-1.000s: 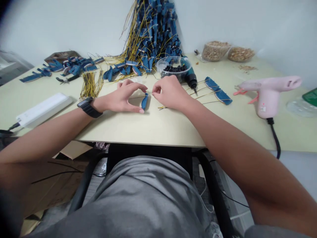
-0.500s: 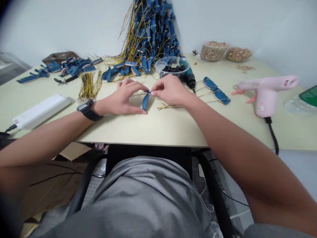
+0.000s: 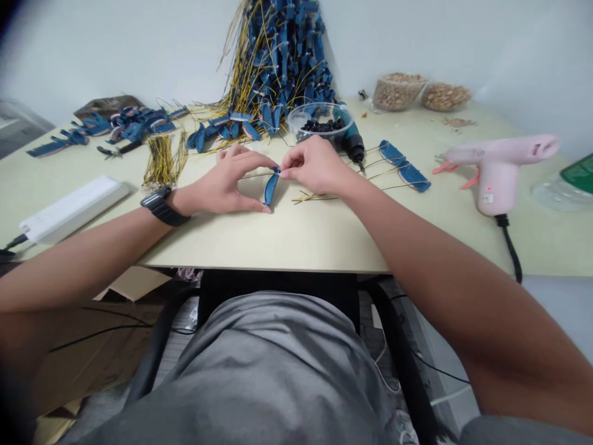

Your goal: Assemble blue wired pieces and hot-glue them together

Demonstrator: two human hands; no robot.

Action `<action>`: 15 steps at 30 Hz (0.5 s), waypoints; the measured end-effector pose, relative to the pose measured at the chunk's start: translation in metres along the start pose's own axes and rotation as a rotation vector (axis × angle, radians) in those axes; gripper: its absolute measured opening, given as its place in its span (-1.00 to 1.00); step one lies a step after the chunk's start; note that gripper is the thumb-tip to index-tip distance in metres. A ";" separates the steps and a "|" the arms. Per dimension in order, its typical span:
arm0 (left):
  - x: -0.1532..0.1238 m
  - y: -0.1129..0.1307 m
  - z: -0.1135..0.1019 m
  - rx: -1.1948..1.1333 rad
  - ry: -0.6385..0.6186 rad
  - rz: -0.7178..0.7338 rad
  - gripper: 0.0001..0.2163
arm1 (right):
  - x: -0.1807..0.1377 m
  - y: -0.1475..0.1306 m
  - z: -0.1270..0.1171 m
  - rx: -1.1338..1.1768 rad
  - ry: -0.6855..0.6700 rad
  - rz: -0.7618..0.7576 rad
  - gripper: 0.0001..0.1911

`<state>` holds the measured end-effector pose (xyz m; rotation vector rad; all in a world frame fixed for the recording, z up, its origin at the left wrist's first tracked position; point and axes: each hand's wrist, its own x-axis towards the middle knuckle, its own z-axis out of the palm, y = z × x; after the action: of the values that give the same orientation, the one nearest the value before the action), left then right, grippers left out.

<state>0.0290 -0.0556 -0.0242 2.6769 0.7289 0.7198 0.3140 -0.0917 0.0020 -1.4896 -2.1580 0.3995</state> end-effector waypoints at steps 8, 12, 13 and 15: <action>0.000 -0.005 0.012 0.002 0.021 -0.072 0.04 | 0.005 0.012 -0.001 0.101 0.038 -0.012 -0.96; 0.005 -0.009 0.025 0.013 -0.003 -0.153 0.04 | 0.004 0.005 -0.006 0.166 0.054 0.045 -0.92; 0.007 -0.010 0.024 0.019 -0.006 -0.162 0.05 | 0.004 0.003 -0.007 0.171 0.059 0.055 -0.91; 0.010 -0.013 0.012 0.030 0.008 -0.170 0.10 | 0.003 0.000 -0.009 0.175 0.073 0.067 -0.87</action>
<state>0.0381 -0.0410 -0.0350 2.5996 0.9630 0.6815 0.3175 -0.0896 0.0101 -1.4575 -1.9672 0.5348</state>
